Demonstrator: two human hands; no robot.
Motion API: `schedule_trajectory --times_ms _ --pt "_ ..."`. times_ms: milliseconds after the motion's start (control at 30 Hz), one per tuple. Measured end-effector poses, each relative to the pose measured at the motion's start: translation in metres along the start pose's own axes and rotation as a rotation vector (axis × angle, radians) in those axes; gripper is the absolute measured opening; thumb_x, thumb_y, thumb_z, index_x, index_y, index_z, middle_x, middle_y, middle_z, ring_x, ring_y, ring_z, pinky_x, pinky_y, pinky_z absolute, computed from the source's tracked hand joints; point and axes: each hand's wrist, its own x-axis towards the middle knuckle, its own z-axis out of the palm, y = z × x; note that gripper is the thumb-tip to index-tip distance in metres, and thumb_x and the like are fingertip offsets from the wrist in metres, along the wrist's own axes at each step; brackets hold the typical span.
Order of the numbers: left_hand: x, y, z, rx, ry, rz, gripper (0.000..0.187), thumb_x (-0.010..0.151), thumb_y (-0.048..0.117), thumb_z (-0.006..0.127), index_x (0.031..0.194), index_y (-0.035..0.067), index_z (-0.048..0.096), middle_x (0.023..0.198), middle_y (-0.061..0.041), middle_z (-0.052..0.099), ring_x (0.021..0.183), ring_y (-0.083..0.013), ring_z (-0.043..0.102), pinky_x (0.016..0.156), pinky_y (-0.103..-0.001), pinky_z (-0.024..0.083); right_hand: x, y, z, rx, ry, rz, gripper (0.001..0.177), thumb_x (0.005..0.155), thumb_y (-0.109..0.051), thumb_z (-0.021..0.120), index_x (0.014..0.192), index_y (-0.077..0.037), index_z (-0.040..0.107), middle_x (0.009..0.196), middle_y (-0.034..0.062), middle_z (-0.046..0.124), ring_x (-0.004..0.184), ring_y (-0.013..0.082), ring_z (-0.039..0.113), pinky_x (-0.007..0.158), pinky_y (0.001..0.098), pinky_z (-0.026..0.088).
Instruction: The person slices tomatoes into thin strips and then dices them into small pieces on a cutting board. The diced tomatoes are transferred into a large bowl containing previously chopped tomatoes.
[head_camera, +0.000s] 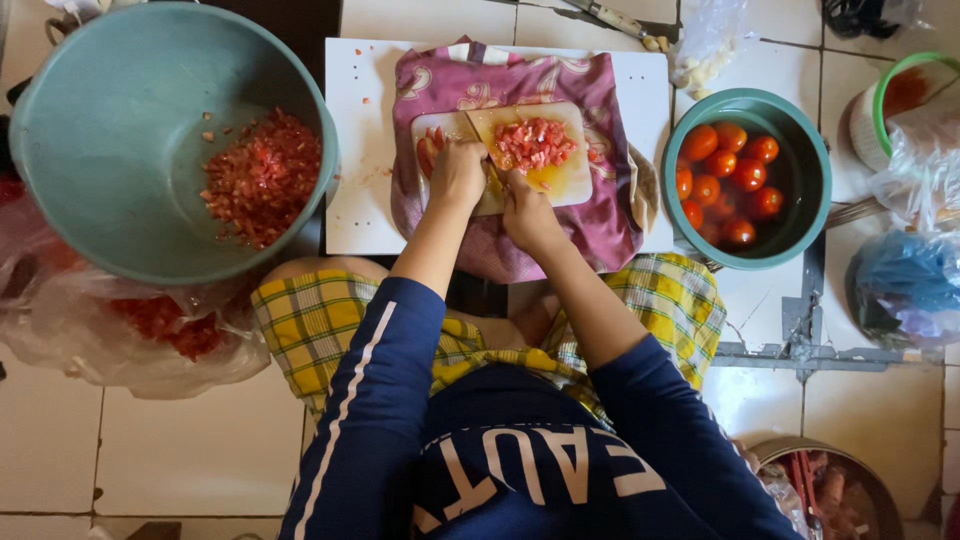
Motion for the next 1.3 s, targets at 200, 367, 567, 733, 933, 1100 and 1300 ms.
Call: schedule_trajectory --times_ms 200,367,567,733,933,1100,1300 --pt "0.001 -0.002 0.002 0.066 0.096 0.138 0.019 0.083 0.005 0.058 0.085 0.013 0.076 0.083 -0.013 0.069 0.085 -0.0371 0.071 0.072 -0.049 0.063 -0.007 -0.030 -0.016 0.036 0.004 0.007 0.035 0.099 -0.027 0.040 0.131 -0.035 0.050 0.111 0.0216 0.069 0.110 0.0465 0.062 0.102 0.0536 0.048" --pt "-0.001 -0.005 0.009 0.013 0.102 0.069 0.016 0.083 0.006 0.059 0.086 0.008 0.075 0.085 -0.015 0.069 0.089 -0.0387 0.069 0.077 -0.051 0.062 -0.036 -0.038 -0.027 -0.107 -0.011 0.016 0.037 0.098 -0.028 0.038 0.132 -0.036 0.049 0.110 0.0205 0.070 0.107 0.0442 0.065 0.100 0.0522 0.051" --pt "0.006 -0.013 0.022 0.079 0.138 0.101 0.016 0.080 0.006 0.060 0.082 0.009 0.075 0.080 -0.012 0.069 0.084 -0.0355 0.070 0.073 -0.049 0.062 -0.042 -0.009 -0.026 -0.228 0.014 0.021 0.047 0.096 -0.028 0.038 0.141 -0.042 0.043 0.114 0.0155 0.067 0.103 0.0442 0.066 0.093 0.0538 0.054" --pt "0.002 -0.006 0.003 0.048 0.082 0.071 0.013 0.081 0.016 0.062 0.080 0.016 0.075 0.077 -0.010 0.070 0.084 -0.0349 0.071 0.076 -0.047 0.061 -0.038 -0.009 -0.030 0.090 0.148 -0.007 0.032 0.100 -0.028 0.042 0.131 -0.033 0.050 0.106 0.0240 0.068 0.102 0.0497 0.063 0.095 0.0598 0.049" --pt "0.006 -0.017 -0.041 -0.138 0.429 0.290 0.014 0.077 0.013 0.072 0.084 0.024 0.078 0.075 0.000 0.074 0.081 -0.0275 0.071 0.078 -0.038 0.055 -0.050 -0.037 -0.024 0.741 0.087 -0.056 0.028 0.104 -0.018 0.042 0.130 -0.014 0.051 0.056 0.0098 0.055 0.037 0.0195 0.052 0.028 0.0284 0.044" --pt "0.001 -0.034 -0.037 -0.156 0.347 0.136 0.016 0.079 0.010 0.068 0.089 0.020 0.075 0.082 -0.005 0.073 0.085 -0.0295 0.071 0.076 -0.040 0.057 -0.048 -0.040 -0.004 0.779 0.017 -0.022 0.027 0.104 -0.015 0.041 0.129 -0.009 0.050 0.057 0.0120 0.054 0.029 0.0243 0.052 0.019 0.0355 0.043" --pt "0.007 -0.038 -0.015 0.019 0.219 0.148 0.018 0.074 0.024 0.077 0.092 0.025 0.075 0.084 0.004 0.071 0.087 -0.0207 0.071 0.079 -0.038 0.056 -0.052 -0.025 -0.034 0.490 0.128 0.062 0.025 0.102 -0.026 0.046 0.125 -0.023 0.055 0.060 0.0100 0.061 0.041 0.0241 0.061 0.032 0.0353 0.051"
